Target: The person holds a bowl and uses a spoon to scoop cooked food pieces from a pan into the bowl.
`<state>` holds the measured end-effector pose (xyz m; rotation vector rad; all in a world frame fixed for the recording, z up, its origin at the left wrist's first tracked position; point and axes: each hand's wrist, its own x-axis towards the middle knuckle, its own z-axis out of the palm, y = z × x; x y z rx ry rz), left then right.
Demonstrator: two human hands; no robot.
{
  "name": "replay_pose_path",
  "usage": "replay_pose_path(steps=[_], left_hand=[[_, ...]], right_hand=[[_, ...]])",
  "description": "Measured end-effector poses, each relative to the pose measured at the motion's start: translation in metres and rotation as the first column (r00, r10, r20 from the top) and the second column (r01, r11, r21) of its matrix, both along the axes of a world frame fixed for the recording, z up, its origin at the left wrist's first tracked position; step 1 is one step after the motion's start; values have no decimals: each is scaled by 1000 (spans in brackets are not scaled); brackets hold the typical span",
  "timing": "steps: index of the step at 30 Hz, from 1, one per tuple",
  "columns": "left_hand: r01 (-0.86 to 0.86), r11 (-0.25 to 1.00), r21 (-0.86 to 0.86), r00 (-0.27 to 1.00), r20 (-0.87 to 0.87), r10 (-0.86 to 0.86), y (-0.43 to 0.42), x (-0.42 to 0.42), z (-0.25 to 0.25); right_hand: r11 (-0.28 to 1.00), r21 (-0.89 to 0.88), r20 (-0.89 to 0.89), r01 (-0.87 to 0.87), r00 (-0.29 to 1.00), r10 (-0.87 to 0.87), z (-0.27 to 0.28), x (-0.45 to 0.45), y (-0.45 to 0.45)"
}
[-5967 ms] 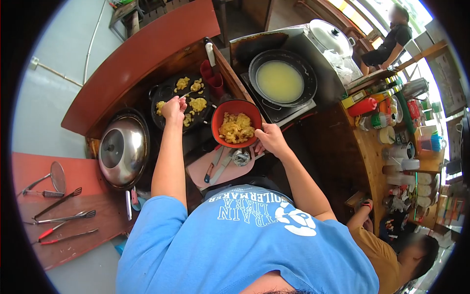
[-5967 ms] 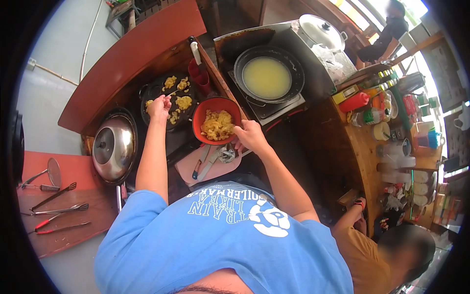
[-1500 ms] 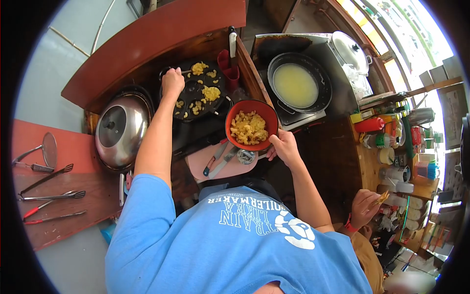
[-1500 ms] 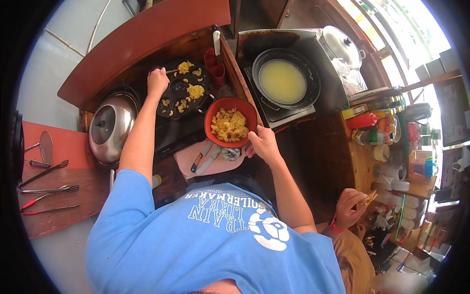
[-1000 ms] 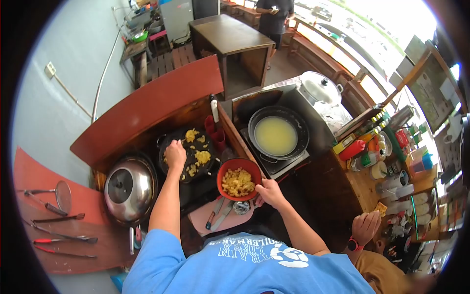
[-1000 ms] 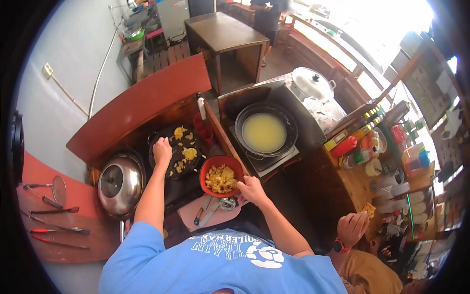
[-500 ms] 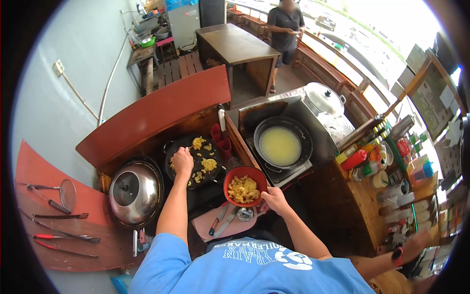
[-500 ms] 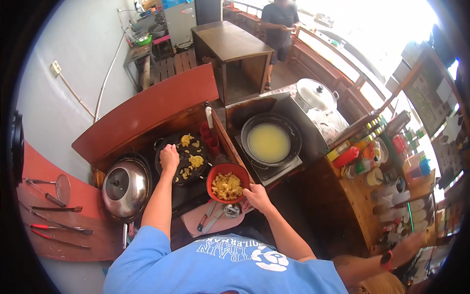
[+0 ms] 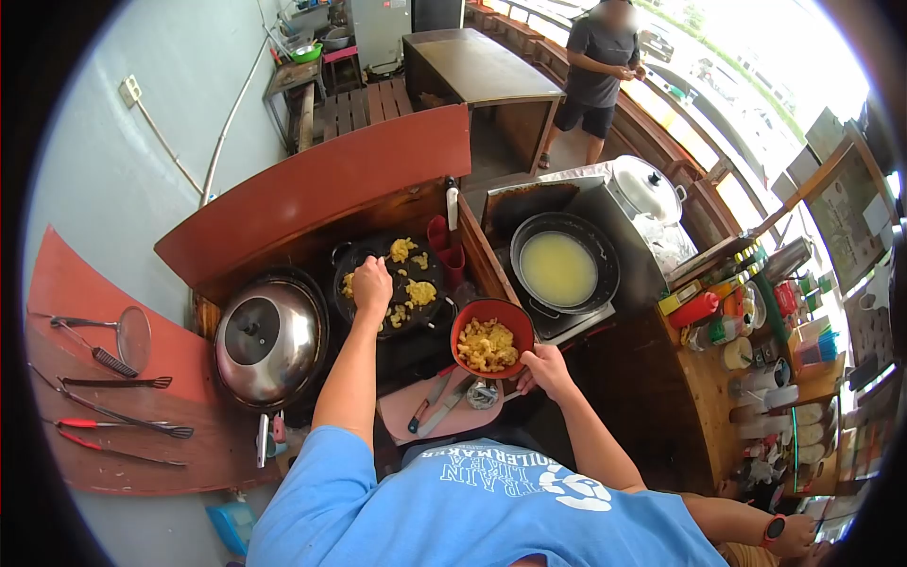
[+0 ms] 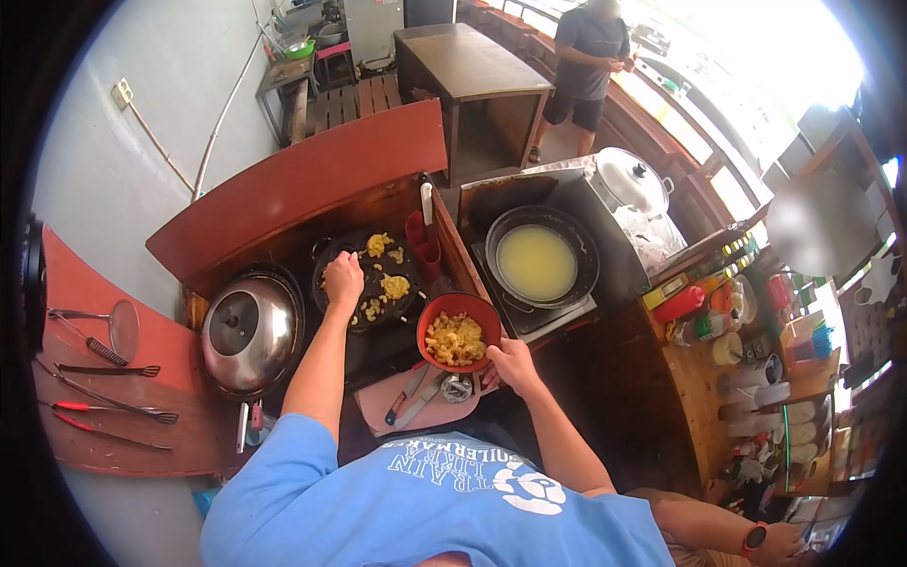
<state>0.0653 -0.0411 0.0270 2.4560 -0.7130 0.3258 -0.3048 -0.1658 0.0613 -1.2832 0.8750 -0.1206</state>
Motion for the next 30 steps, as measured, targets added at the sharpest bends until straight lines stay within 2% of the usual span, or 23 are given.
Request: replay_pose_path(steps=[6,7,9,12,18,23,26,30], left_hand=[[26,999,-34,999,-31,-27,-2,1,-1],[35,996,-83,998,-42,-39,-4,2,-4],[27,999,-31,999,-34,-28,-6,3,-8],[45,998,40,999,-2,-44,-4,12,-21],[152,988,21,988,31,-153,-1,13,-22],[171,985,37,983,66,-173,3,15,-25],[149,981,126,988,21,-153,3,2,-6],[114,992,61,993,-48,-111,3,-5,0]], right_hand=[[999,-48,27,19,999,-18,-7,0,1],[998,-57,27,11,1000,-9,-5,-1,1],[998,-68,4,-14,1000,14,-6,-3,-1],[997,-83,61,7,998,-2,-4,-5,2],[990,-142,63,4,998,5,3,-12,3],[983,-179,106,34,994,-15,-3,-13,6],[990,-139,67,19,998,-9,-6,-11,5],[992,-117,41,49,998,-44,-16,-6,5]])
